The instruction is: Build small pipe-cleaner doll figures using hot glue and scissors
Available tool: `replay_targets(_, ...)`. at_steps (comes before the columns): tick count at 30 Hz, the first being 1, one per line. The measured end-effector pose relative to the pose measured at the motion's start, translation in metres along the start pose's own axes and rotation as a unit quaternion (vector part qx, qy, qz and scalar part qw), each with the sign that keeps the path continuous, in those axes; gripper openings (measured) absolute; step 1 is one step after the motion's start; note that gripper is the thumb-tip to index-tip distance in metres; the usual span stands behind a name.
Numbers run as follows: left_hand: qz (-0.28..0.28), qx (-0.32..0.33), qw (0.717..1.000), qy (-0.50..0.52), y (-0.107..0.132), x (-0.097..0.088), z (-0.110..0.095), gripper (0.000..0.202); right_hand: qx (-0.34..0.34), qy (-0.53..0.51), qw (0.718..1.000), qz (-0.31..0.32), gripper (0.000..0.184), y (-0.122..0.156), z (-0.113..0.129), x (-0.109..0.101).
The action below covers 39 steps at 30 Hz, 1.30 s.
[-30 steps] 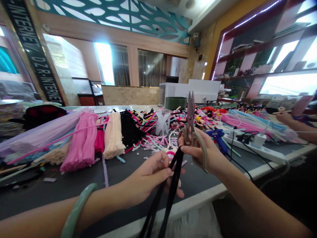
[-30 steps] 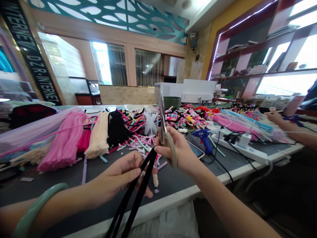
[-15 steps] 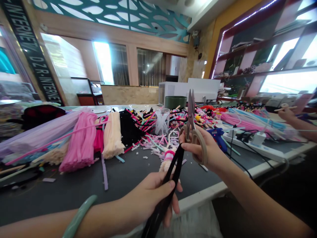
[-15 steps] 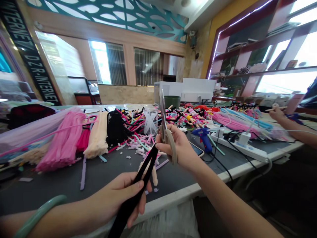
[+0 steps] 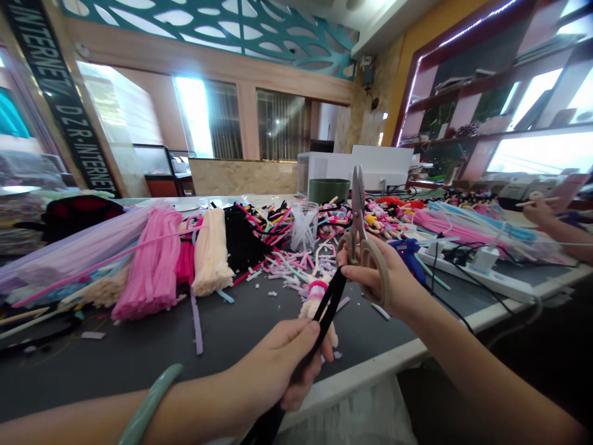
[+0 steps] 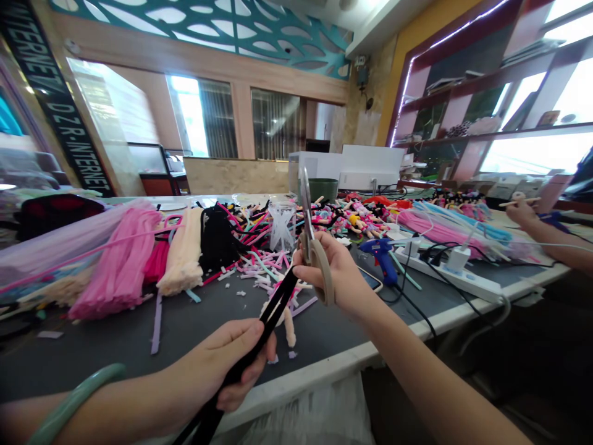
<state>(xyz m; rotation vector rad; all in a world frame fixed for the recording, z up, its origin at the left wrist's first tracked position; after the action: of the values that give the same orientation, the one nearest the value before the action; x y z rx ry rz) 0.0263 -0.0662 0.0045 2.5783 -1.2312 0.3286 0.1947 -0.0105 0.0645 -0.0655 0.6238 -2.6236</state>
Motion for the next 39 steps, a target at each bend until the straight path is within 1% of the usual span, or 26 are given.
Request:
replay_targets(3, -0.011, 0.000, 1.000, 0.008, 0.000, -0.001, 0.002, 0.034, 0.005, 0.006, 1.000, -0.009, 0.032, 0.000, 0.000, 0.001)
replay_targets(10, -0.026, 0.017, 0.999, 0.026, 0.000, -0.005, 0.005, 0.034, 0.016, 0.031, 0.998, -0.058, 0.029, 0.000, 0.001, 0.003)
replay_targets(15, -0.052, 0.019, 0.998, 0.015, 0.000, -0.006, 0.002, 0.033, 0.027, 0.016, 0.998, -0.052, 0.032, 0.000, -0.005, 0.007)
replay_targets(18, -0.054, 0.021, 0.998, -0.001, 0.000, -0.005, 0.000, 0.034, 0.041, 0.017, 0.998, -0.049, 0.036, 0.002, -0.009, 0.011)
replay_targets(22, -0.057, 0.024, 0.998, -0.025, 0.001, -0.003, -0.002, 0.035, 0.046, 0.018, 0.998, -0.048, 0.035, 0.003, -0.012, 0.013)
replay_targets(29, -0.046, 0.044, 0.996, -0.066, 0.003, -0.003, -0.003, 0.036, 0.027, 0.014, 0.997, -0.067, 0.038, 0.003, -0.011, 0.010)
replay_targets(33, -0.037, 0.035, 0.997, -0.062, 0.002, -0.003, -0.001, 0.035, 0.034, 0.010, 0.997, -0.065, 0.038, 0.003, -0.011, 0.009)
replay_targets(36, -0.038, 0.031, 0.997, -0.057, 0.002, -0.002, -0.002, 0.031, 0.035, 0.014, 0.997, -0.065, 0.037, 0.003, -0.011, 0.010)
replay_targets(39, -0.018, 0.027, 0.999, -0.036, 0.001, -0.001, -0.002, 0.028, 0.042, 0.015, 0.997, -0.064, 0.036, 0.004, -0.011, 0.011)
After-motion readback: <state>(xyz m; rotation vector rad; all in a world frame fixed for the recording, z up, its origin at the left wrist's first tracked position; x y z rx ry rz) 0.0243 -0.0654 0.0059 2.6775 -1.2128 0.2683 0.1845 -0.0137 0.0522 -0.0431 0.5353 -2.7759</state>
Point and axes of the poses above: each hand's wrist, its own y-axis away from the middle knuckle, its own x-axis out of the palm, z = x × y, the point moved 3 cm from there along -y, towards the middle knuckle, and after that the axes turned 9 degrees about z, right-handed, at the moved point
